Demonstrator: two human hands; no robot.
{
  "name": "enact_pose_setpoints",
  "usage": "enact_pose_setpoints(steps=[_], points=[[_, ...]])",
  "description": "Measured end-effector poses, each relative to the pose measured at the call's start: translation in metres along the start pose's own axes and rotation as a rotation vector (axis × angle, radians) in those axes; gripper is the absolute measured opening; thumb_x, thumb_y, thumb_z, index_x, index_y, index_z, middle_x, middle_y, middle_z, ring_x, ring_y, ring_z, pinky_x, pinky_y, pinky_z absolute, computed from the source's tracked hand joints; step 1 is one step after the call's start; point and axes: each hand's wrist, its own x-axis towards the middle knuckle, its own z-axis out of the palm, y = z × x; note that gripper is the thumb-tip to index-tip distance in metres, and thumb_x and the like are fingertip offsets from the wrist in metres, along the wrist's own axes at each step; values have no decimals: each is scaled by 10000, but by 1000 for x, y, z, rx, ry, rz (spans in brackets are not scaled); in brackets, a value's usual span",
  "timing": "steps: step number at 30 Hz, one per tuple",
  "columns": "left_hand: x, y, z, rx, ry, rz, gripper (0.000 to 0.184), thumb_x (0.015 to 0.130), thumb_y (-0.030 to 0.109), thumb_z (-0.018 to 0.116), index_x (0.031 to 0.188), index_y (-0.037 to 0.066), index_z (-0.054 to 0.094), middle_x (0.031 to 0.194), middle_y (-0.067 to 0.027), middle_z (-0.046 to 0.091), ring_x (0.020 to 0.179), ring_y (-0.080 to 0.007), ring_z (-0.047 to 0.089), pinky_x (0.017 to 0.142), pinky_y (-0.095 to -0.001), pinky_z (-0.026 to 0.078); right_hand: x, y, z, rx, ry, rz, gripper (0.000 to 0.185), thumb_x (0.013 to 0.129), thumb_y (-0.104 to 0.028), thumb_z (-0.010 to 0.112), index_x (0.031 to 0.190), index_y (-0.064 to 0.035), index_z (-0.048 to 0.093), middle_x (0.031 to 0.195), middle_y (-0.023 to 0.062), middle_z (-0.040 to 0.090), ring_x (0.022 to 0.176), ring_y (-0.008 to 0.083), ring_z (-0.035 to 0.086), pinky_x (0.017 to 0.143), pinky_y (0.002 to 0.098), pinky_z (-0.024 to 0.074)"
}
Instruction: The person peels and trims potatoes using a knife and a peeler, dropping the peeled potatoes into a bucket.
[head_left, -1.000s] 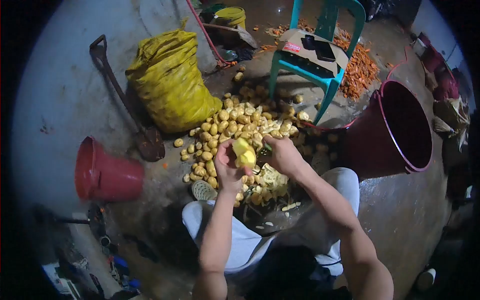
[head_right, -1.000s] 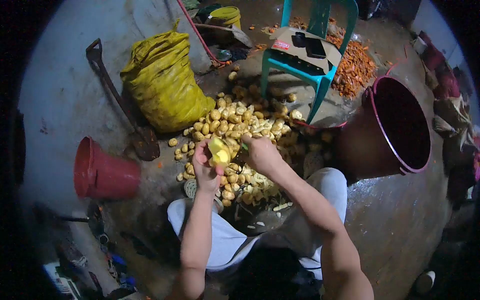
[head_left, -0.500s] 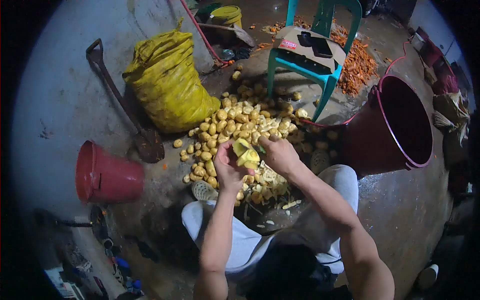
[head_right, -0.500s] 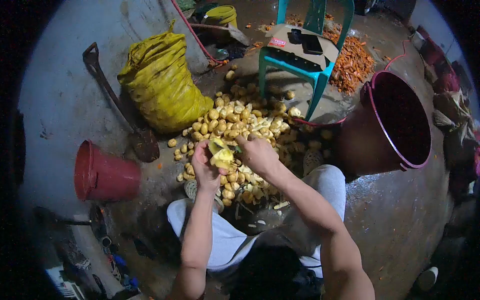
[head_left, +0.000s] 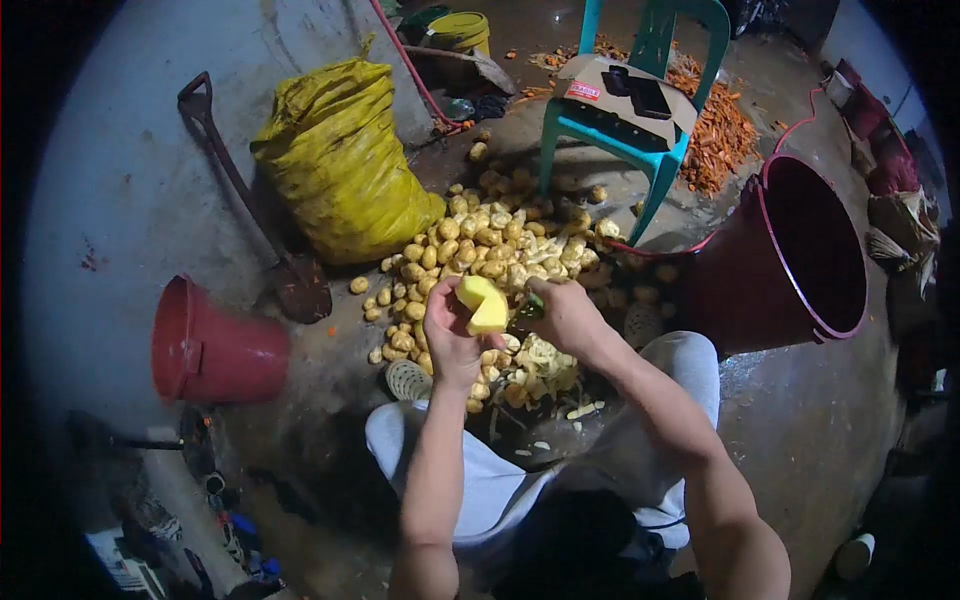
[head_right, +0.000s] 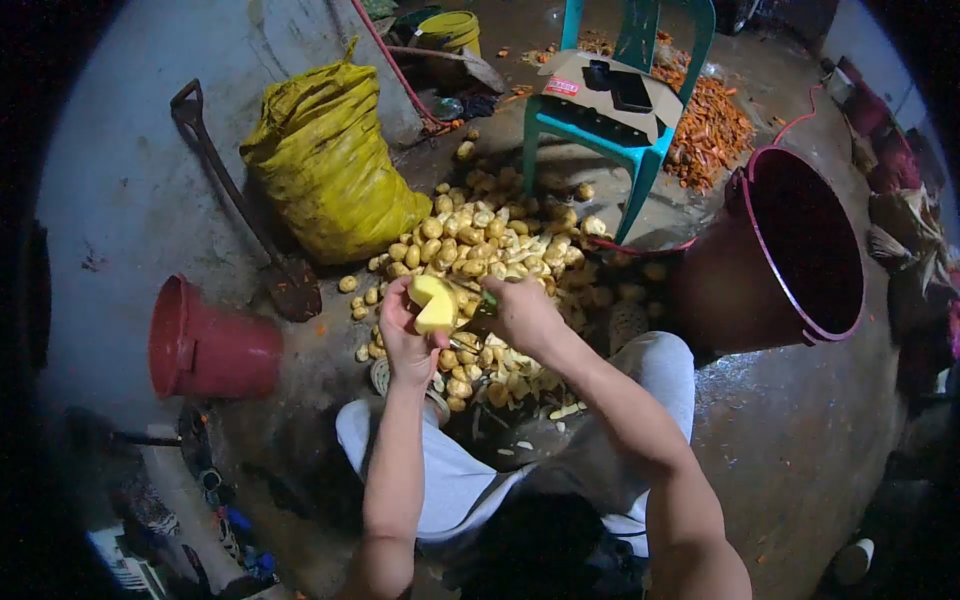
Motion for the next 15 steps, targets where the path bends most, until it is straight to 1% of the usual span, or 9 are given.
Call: enact_pose_setpoints(steps=[2,3,4,6,7,11,13,14,15], points=[[-1,2,2,-28,67,-47,701,635,-60,815,1214,12,425,1082,-117,582,910,-183,629,564,-286,607,-8,-1,11,-116,188,-268,350,774,-251,750,1027,-84,575,918,213,638,754,411,649,653,478,531],[1,1,2,23,84,-56,692,639,-101,792,1205,7,409,1069,-126,585,881,-196,640,547,-321,621,-13,-6,13,-120,196,-306,305,806,-213,691,1055,-121,540,885,189,592,691,410,640,609,488,524],[0,-1,1,25,87,-56,692,639,-101,792,1205,7,409,1069,-126,585,881,-196,640,547,-321,621,-14,-8,15,-119,193,-307,305,806,-213,691,1055,-121,540,885,189,592,691,410,640,609,488,524],[-2,-6,2,95,28,96,704,622,-99,804,1196,8,411,1057,-129,590,866,-197,644,552,-318,620,-17,-8,18,-219,211,-324,296,800,-162,648,1071,-131,532,874,188,571,661,413,634,579,497,517],[-2,-7,4,63,20,87,724,606,-80,827,1192,11,411,1050,-127,593,852,-199,644,548,-327,623,-17,-8,15,-224,198,-315,299,788,-130,617,1072,-139,526,877,187,553,662,407,638,568,503,514],[-2,-3,7,39,41,37,740,591,-32,863,1182,9,420,1027,-115,603,854,-184,643,587,-304,610,-14,-9,11,-236,228,-302,280,788,-116,615,1054,-122,529,870,202,566,658,414,632,580,505,514],[-4,-7,4,107,46,-3,759,577,48,903,1175,0,437,1014,-107,612,858,-172,642,638,-286,593,-2,3,13,-220,230,-202,276,788,-124,626,1048,-101,533,862,222,588,676,426,630,602,513,513],[-4,-7,3,130,44,-19,768,573,74,917,1173,-3,443,1009,-104,615,859,-168,641,656,-280,587,-1,8,13,-217,237,-195,276,788,-124,626,1048,-101,533,862,222,588,676,426,630,602,513,513],[-3,-4,4,53,37,-48,815,536,145,946,1169,-8,455,1006,-94,620,865,-160,638,702,-275,572,0,6,10,-187,191,-193,276,790,-129,630,1046,-93,534,858,230,597,695,430,632,612,517,511]])
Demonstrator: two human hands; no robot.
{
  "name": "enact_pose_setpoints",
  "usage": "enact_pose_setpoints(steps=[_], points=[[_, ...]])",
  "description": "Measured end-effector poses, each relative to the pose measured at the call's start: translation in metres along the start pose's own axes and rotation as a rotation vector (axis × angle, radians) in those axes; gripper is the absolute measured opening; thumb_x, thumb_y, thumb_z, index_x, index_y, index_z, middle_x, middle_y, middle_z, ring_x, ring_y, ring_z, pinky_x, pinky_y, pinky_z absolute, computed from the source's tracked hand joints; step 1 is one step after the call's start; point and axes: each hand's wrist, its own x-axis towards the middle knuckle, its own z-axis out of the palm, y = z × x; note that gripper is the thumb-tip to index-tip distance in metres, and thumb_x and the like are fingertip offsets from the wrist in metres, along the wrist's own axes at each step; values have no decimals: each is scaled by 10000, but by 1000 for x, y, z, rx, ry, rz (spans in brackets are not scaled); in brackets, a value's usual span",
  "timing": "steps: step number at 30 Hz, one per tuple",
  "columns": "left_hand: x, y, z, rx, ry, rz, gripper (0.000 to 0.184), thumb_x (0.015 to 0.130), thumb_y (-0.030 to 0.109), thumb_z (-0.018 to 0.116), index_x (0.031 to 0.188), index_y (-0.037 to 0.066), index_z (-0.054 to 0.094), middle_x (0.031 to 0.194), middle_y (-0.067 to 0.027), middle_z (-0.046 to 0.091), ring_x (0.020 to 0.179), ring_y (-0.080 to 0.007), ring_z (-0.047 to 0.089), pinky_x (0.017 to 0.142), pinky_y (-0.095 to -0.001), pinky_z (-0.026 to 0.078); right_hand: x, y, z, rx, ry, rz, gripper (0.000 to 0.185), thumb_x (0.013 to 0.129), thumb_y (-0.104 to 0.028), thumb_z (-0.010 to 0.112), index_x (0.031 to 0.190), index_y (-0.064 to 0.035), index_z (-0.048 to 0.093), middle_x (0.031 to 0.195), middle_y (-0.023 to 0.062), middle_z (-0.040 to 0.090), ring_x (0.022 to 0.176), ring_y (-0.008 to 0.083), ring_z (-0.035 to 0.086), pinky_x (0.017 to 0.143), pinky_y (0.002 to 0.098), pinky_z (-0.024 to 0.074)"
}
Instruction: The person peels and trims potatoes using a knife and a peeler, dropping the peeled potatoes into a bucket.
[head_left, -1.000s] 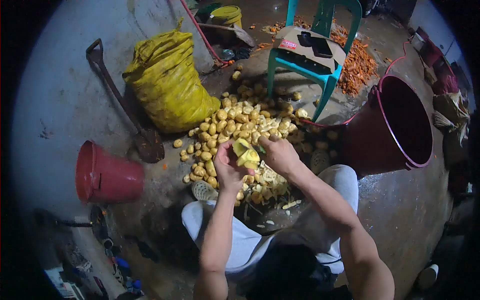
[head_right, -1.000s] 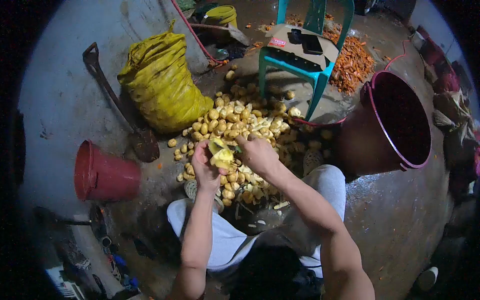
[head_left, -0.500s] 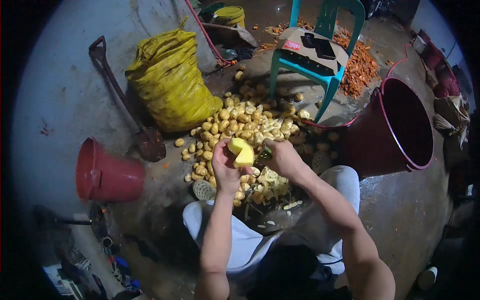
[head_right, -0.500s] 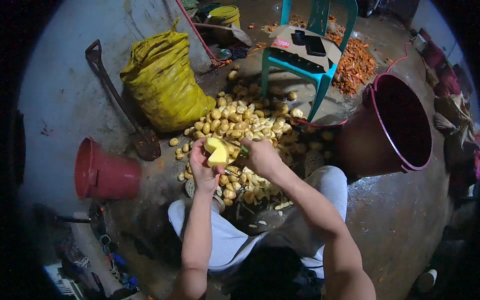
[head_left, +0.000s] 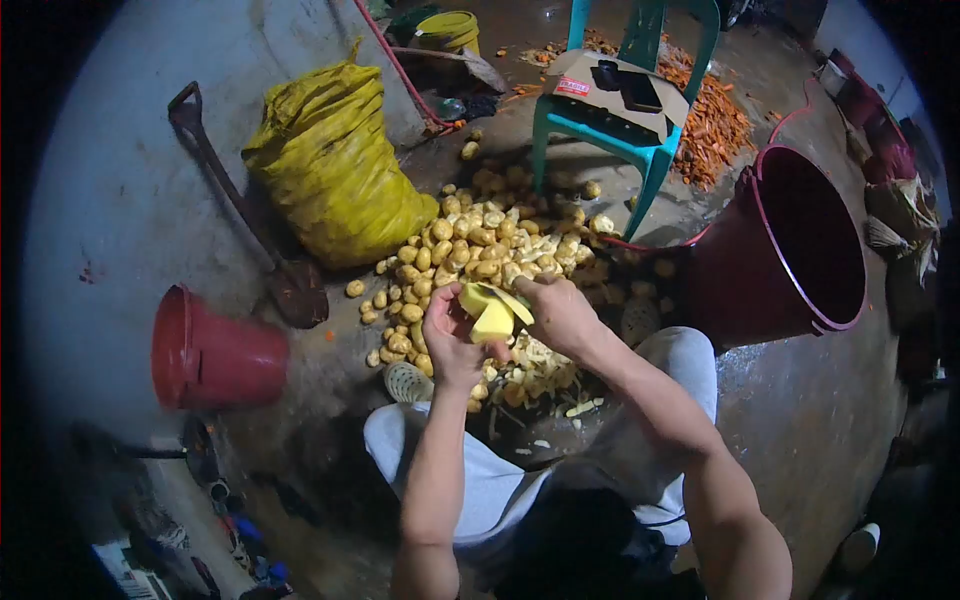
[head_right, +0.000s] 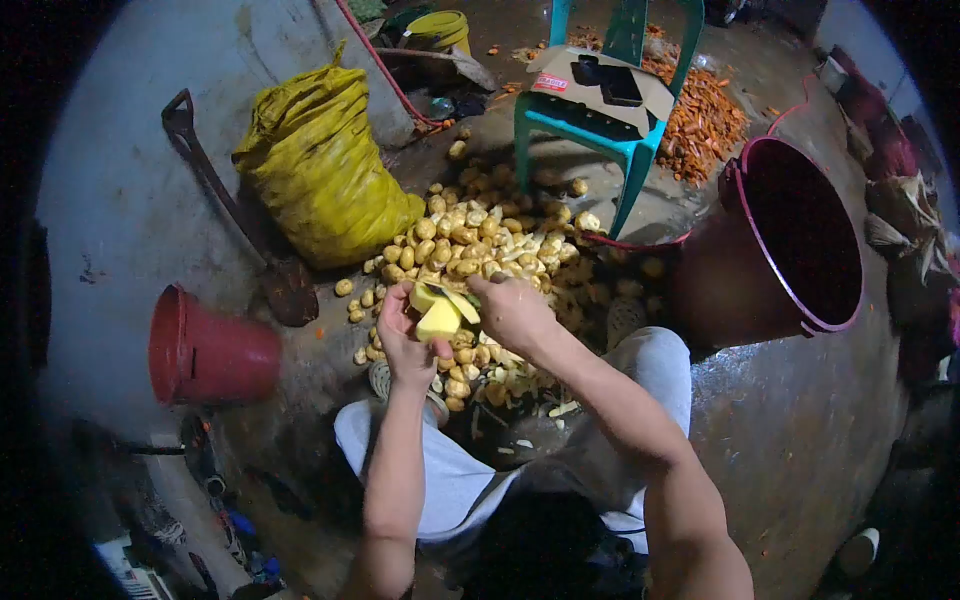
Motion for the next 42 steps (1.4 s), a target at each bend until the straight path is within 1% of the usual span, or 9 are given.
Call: enact_pose_setpoints(steps=[2,6,8,14,19,27,35,39,42], points=[[0,7,2,-28,5,-38,887,485,253,981,1164,-22,481,1007,-78,626,879,-150,631,771,-276,555,-1,-6,-7,15,-22,-14,284,794,-143,643,1048,-80,533,845,236,615,736,439,637,629,530,503],[3,0,-5,70,-143,103,885,462,201,985,1159,-20,488,993,-76,637,877,-146,632,747,-266,547,-8,-16,-19,8,-96,-36,316,785,-186,679,1051,-78,546,823,228,627,746,445,637,660,526,511],[0,8,2,50,-66,-21,907,437,207,991,1160,-15,491,991,-69,639,880,-145,631,767,-270,541,4,0,-9,12,-124,2,331,778,-197,692,1055,-80,555,817,228,633,757,440,641,664,524,514],[2,-4,-7,-93,-141,17,1053,410,522,936,1206,-7,494,1075,-42,621,978,-140,613,879,-289,506,3,-15,-15,-44,-4,15,372,743,-187,722,1064,-76,569,807,224,646,783,418,658,684,505,535],[-5,-11,-10,-119,-173,-70,1060,433,561,910,1231,2,494,1117,-43,609,1028,-157,600,911,-296,490,9,5,-4,0,-87,96,309,749,-138,686,1024,-45,581,777,236,647,794,407,658,692,505,532],[3,7,-10,-104,-129,11,1028,464,474,938,1261,28,465,1174,-45,579,1101,-161,566,982,-310,448,9,4,-25,94,-131,172,345,765,-204,737,1004,-21,568,774,237,642,802,433,634,714,511,511],[4,4,-7,-63,-37,57,888,494,188,969,1206,44,460,1115,-59,580,1012,-170,599,858,-300,537,-4,0,-4,74,85,-51,378,765,-256,758,1020,-89,534,861,194,603,752,433,626,660,515,505],[2,-1,1,47,72,91,814,494,46,946,1141,61,452,1091,-54,562,974,-170,603,776,-292,580,-11,-14,3,-24,28,-103,350,756,-182,700,1046,-116,514,911,165,578,703,405,637,595,497,522],[-1,-8,5,78,22,230,804,510,39,941,1141,66,442,1087,-51,550,977,-172,600,830,-312,550,-12,-14,3,-18,60,-127,382,723,-120,676,1065,-125,505,938,163,577,689,398,636,578,498,524]])
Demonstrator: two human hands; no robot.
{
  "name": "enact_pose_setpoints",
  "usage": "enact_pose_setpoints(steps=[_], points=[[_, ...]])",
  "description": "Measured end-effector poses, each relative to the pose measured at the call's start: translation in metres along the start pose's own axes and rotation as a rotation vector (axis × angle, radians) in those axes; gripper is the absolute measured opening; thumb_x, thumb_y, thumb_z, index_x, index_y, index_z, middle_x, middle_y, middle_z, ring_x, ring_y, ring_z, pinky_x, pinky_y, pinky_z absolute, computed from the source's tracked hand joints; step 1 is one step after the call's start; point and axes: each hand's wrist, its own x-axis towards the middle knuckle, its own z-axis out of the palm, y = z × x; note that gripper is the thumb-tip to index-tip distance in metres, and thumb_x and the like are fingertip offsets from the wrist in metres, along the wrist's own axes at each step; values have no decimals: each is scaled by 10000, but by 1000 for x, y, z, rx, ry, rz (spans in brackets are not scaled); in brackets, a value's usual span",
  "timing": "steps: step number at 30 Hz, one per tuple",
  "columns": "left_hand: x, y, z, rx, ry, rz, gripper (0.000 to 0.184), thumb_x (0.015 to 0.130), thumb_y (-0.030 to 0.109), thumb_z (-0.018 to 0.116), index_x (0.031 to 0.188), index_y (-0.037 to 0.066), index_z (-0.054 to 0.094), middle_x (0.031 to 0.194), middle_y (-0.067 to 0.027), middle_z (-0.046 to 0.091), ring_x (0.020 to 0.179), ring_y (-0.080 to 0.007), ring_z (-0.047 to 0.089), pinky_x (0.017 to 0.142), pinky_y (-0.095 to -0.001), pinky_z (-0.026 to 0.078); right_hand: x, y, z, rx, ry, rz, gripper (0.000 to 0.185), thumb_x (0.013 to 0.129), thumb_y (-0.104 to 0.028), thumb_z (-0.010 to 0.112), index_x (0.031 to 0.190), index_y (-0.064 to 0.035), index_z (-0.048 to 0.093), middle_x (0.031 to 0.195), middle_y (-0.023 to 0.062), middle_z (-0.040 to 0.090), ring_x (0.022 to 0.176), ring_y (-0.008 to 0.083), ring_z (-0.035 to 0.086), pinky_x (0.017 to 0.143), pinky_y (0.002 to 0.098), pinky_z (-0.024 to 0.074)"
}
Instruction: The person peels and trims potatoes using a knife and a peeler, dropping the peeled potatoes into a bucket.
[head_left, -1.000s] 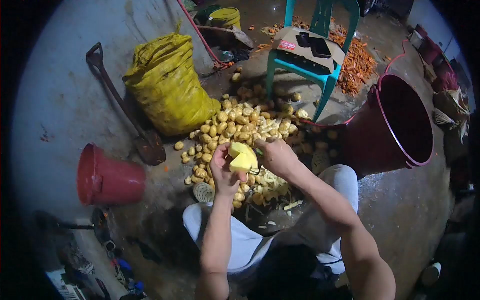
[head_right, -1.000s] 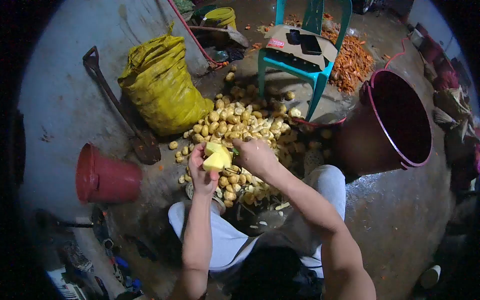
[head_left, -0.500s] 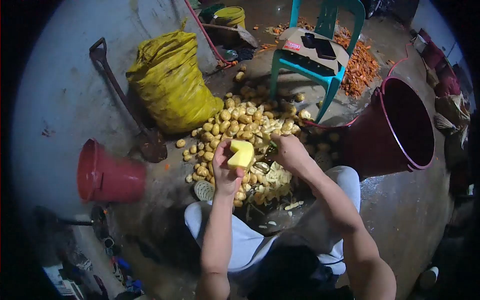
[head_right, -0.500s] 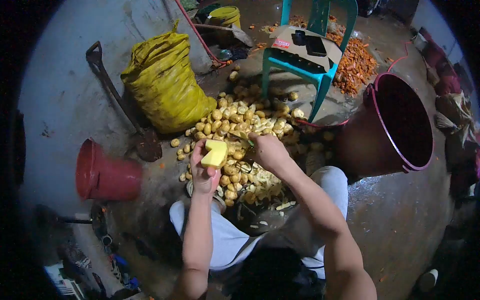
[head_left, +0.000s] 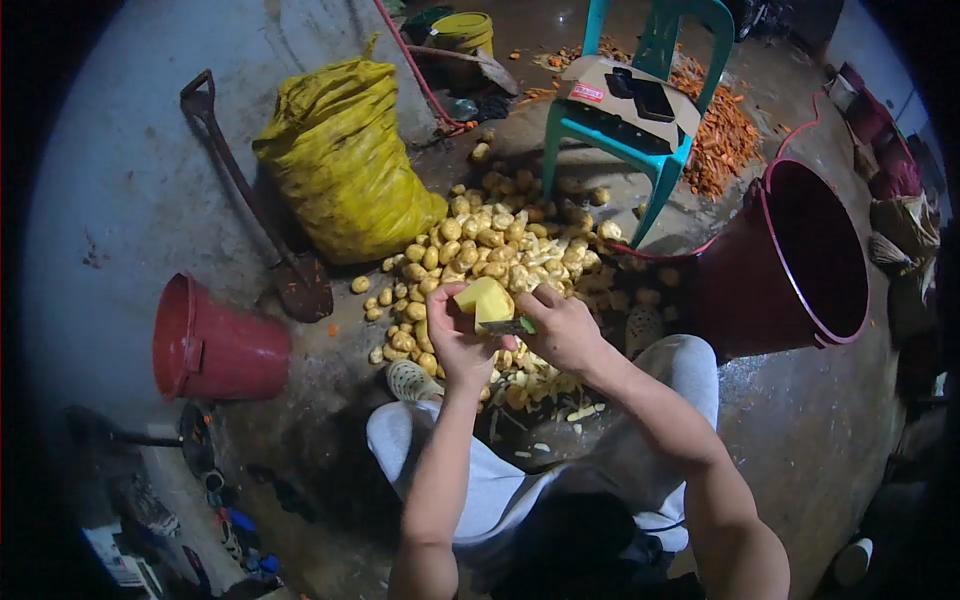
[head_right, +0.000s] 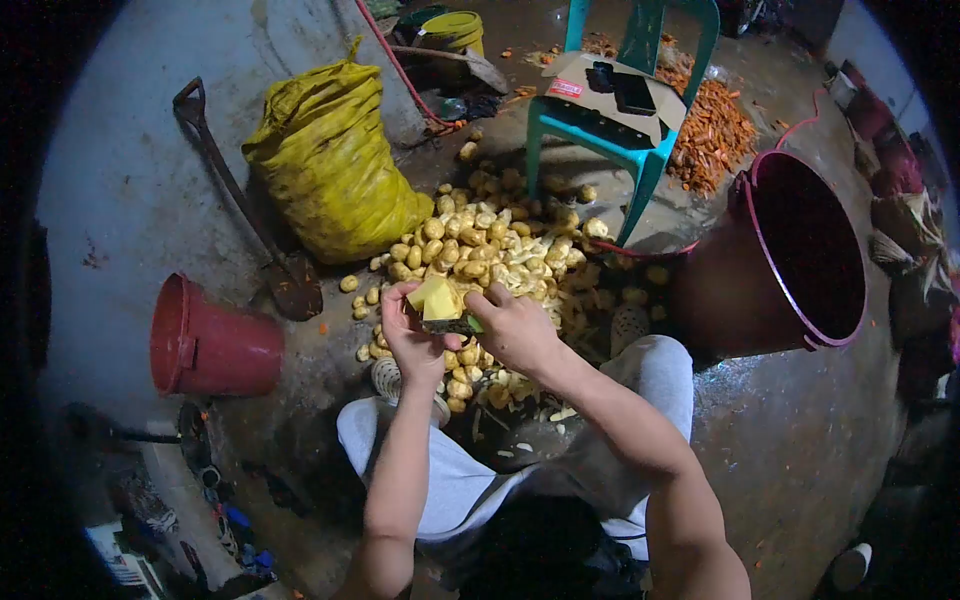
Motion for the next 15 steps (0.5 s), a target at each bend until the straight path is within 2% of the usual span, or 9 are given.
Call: enact_pose_setpoints(steps=[1,5,7,10,15], points=[[0,-2,0,15,-10,54,795,525,43,938,1145,61,441,1092,-53,550,986,-176,599,857,-319,538,1,0,0,-5,7,-1,377,724,-115,673,1062,-123,506,940,164,577,688,397,636,571,496,525],[3,-3,-5,56,-67,43,789,569,57,928,1188,42,438,1125,-64,550,1017,-182,593,908,-331,512,2,2,-3,-16,58,43,354,736,-116,669,1050,-115,507,920,165,574,687,394,635,568,489,525],[2,10,4,75,-58,-41,800,599,174,928,1224,5,459,1137,-73,578,1037,-178,586,921,-315,494,2,2,-7,1,84,65,325,750,-111,657,1040,-107,511,896,164,570,661,390,630,549,485,521],[0,12,4,83,-73,-71,709,660,123,867,1232,-16,470,1121,-86,597,1003,-181,605,900,-312,509,2,1,-8,-44,96,40,310,754,-102,650,1035,-109,518,879,156,565,623,383,622,523,478,515],[-2,4,-3,29,-83,-14,739,661,136,872,1252,-27,460,1114,-120,607,995,-192,622,903,-332,522,0,-3,-10,-70,134,8,291,757,-102,647,1023,-111,528,873,148,561,591,374,613,496,467,506]])
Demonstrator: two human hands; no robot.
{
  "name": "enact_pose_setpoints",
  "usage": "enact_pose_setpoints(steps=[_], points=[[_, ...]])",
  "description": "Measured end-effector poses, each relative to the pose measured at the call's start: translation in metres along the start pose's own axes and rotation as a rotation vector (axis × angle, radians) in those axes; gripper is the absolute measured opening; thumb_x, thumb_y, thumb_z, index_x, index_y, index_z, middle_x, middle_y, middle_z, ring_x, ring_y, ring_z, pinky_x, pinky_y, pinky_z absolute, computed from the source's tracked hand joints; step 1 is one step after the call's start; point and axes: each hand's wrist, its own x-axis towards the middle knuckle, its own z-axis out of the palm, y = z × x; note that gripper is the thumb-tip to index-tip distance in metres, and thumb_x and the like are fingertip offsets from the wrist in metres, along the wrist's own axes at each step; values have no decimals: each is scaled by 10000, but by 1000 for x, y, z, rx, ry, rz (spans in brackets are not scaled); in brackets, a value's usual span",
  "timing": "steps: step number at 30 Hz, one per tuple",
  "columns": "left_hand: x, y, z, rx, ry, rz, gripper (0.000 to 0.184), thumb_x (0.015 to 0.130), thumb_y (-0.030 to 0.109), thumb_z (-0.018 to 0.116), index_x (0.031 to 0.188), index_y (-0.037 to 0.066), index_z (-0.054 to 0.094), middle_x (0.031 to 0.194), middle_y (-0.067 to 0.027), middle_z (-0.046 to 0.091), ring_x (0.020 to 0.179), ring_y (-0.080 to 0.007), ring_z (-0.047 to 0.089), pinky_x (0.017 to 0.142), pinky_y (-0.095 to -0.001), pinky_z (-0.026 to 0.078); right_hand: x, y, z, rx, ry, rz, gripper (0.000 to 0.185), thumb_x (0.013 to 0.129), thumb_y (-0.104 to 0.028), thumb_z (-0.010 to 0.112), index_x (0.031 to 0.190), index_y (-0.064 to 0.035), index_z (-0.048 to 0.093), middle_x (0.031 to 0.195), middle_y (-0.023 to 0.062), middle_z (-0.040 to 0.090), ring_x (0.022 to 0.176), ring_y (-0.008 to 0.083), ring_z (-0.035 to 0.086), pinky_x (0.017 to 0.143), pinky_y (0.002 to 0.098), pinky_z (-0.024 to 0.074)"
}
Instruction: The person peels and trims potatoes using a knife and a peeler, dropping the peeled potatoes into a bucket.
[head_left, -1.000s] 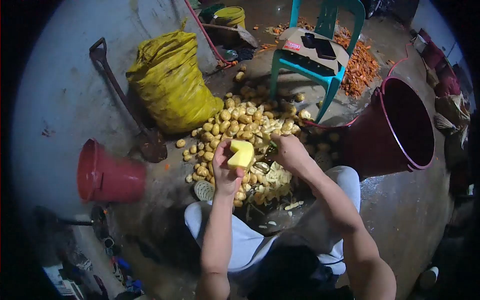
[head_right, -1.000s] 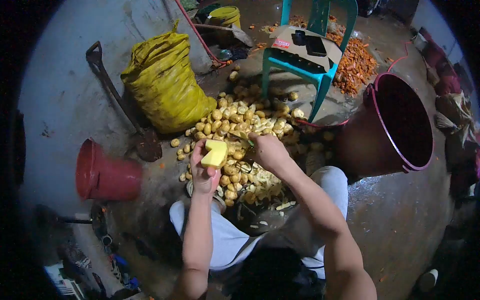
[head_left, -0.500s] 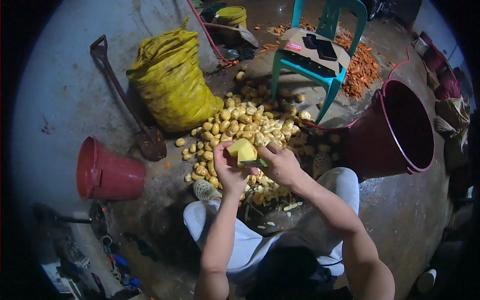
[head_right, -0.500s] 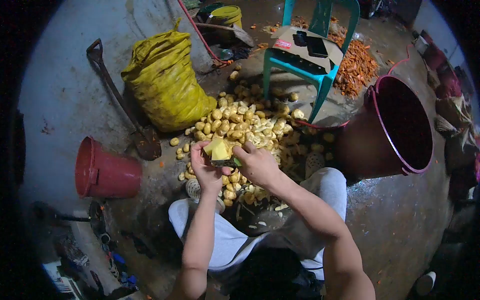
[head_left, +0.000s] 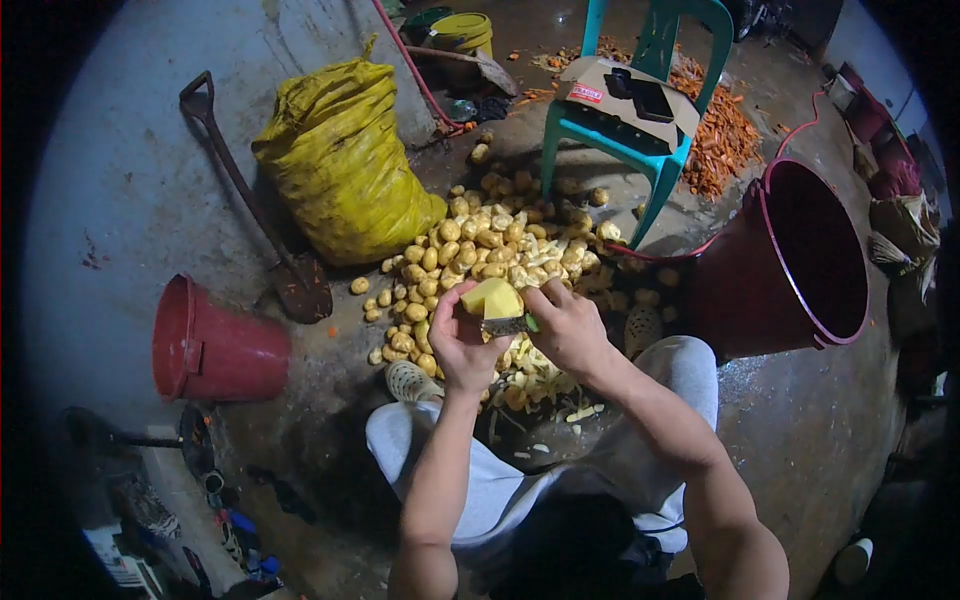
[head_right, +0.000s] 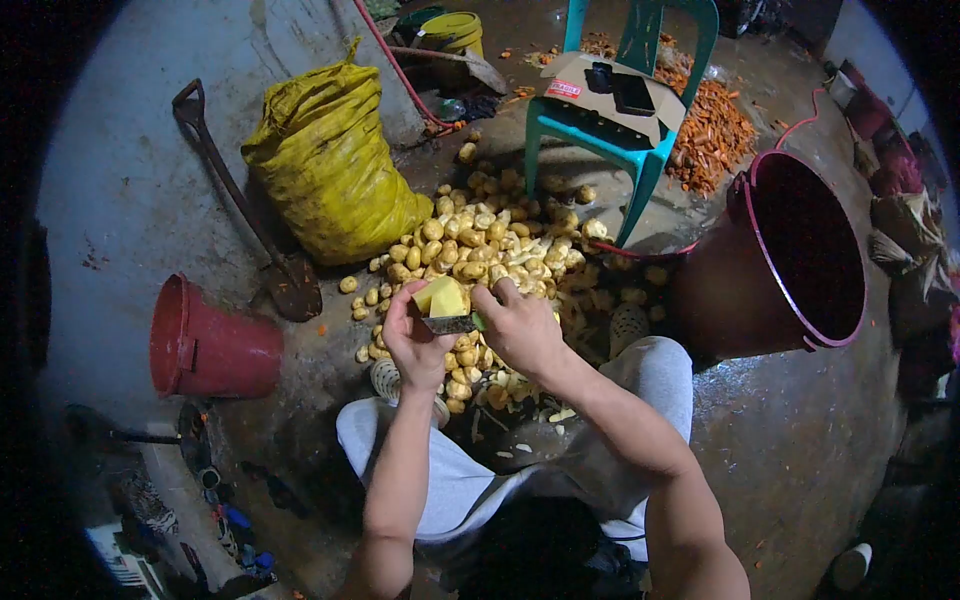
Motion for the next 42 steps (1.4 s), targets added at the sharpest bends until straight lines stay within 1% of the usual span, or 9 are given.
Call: enact_pose_setpoints(steps=[10,24,27,29,32,33,36,41,42], points=[[5,11,-9,19,-70,-39,682,650,89,820,1225,-40,478,1095,-115,610,979,-189,616,903,-341,509,7,8,-1,251,-132,59,405,748,-247,777,1021,-65,539,897,202,615,758,441,625,668,495,513],[3,17,-8,-40,-72,-58,715,614,156,870,1210,-34,524,1103,-124,631,996,-191,625,911,-339,512,8,2,-9,194,-170,133,357,758,-236,764,991,-57,561,877,224,642,798,430,634,694,497,513],[-4,14,-8,-9,-72,-126,719,606,158,876,1207,-26,529,1116,-119,625,1015,-191,620,916,-337,511,3,21,7,174,-248,191,433,727,-260,789,1050,-56,584,964,224,652,833,419,641,711,484,522],[0,18,-6,-94,-139,-87,739,604,152,875,1227,-17,517,1126,-101,611,1029,-187,611,914,-331,510,5,41,22,256,-499,193,552,679,-215,824,1161,-79,593,1091,213,640,932,398,637,793,450,524],[5,17,-7,-275,-59,-102,775,603,130,867,1263,-12,486,1143,-87,590,1032,-183,602,908,-327,510,12,16,-3,495,-201,97,658,635,-148,848,1238,-99,591,1146,194,637,1032,373,614,892,418,497],[5,17,-9,-271,-49,-96,775,603,130,867,1263,-12,486,1143,-87,590,1032,-183,602,908,-327,510,14,9,-3,535,-106,75,507,642,-65,816,1112,-37,627,1076,142,650,990,313,621,865,394,496],[5,14,-10,-264,26,-121,812,614,81,851,1314,-9,448,1158,-78,574,1047,-185,589,941,-326,490,13,0,-8,511,-152,53,622,659,-94,820,1240,-97,598,1201,181,619,1108,356,586,958,403,467],[1,6,-4,-271,29,-102,826,610,90,887,1307,-16,456,1176,-70,584,1082,-179,584,967,-336,484,3,-5,5,99,-66,-28,277,777,-153,658,1033,-152,552,820,106,540,653,335,629,552,478,522],[0,6,-1,-271,30,-103,826,610,90,887,1307,-16,456,1176,-70,584,1082,-179,584,967,-336,484,3,-5,5,99,-68,-27,277,777,-153,658,1033,-152,552,820,106,540,653,335,629,552,478,522]])
